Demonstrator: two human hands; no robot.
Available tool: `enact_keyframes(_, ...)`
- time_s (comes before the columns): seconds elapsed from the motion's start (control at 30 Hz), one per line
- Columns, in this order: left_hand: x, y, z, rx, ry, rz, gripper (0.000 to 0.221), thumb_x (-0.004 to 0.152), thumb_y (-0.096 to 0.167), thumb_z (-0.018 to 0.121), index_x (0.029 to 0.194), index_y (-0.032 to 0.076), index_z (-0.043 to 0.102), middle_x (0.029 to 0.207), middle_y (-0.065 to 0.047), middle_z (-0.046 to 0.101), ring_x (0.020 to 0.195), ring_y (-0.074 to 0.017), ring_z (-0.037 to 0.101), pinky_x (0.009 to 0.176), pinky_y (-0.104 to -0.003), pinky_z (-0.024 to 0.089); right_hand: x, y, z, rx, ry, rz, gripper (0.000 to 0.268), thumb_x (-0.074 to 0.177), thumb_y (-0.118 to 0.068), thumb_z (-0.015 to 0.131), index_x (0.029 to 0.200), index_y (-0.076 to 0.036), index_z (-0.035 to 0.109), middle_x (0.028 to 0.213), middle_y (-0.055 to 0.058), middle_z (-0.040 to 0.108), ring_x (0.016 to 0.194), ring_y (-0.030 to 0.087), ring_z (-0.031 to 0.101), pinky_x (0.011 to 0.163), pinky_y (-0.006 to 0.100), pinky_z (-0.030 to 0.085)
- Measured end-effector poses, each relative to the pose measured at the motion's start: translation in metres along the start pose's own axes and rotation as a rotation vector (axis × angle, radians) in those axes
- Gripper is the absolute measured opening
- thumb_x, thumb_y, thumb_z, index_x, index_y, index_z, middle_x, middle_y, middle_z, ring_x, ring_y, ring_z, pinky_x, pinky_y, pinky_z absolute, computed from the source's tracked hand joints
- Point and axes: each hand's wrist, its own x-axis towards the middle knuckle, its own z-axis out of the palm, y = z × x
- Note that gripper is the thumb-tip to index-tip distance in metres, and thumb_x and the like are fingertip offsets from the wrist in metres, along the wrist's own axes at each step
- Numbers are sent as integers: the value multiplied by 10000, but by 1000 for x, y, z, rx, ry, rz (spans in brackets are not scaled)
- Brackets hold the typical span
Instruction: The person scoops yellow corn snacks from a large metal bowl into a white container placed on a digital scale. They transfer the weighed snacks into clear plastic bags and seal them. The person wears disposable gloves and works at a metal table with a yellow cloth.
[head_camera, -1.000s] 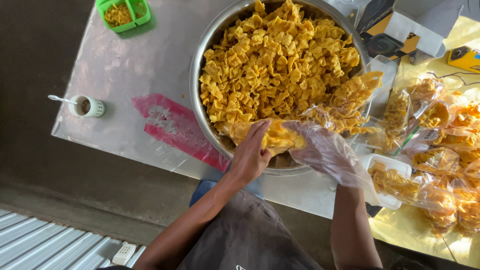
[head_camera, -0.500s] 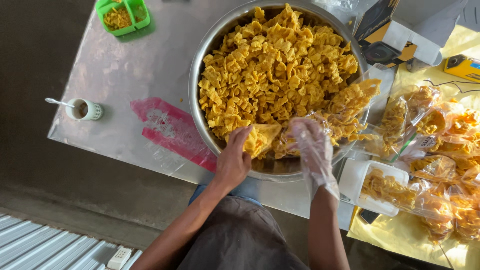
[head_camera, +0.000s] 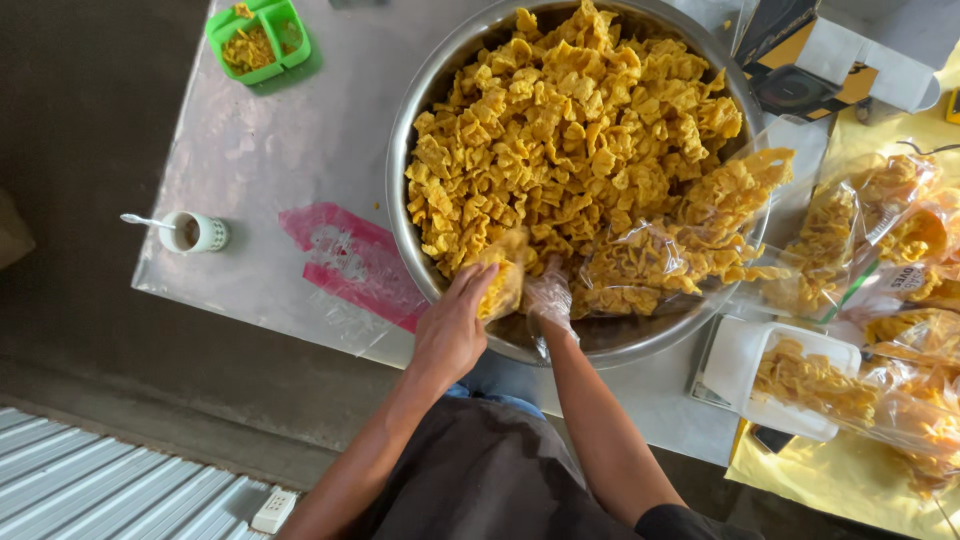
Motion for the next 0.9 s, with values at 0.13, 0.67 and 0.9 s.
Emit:
enact_keyframes(0.13, -10, -14, 17, 73, 22, -14, 684, 816, -41, 574, 1483, 59, 461, 1521, -135, 490, 1311, -354, 545, 1024, -428, 482, -18, 8, -20, -241, 94, -217, 337, 978, -210, 585, 1310, -186, 638, 1366, 192, 603, 1203, 324, 609, 959, 412, 524)
enact_keyframes(0.67, 9, 20, 24, -166, -17, 63, 835, 764, 14, 694, 1532, 53, 370, 1525, -130, 448, 1322, -376, 533, 1028, -415, 493, -126, 59, -170, 1519, 436, -29, 228, 866, -152, 801, 1071, -108, 711, 978, 32, 756, 776, 129, 664, 666, 309, 539)
enact_keyframes(0.9, 12, 21, 37, -171, -90, 37, 852, 778, 67, 742, 1528, 42, 341, 1522, -153, 432, 1325, -385, 499, 1050, -432, 461, -181, 2, -195, 1140, 503, -387, 237, 915, -151, 797, 1102, -53, 688, 1032, 32, 726, 879, 122, 662, 754, 254, 574)
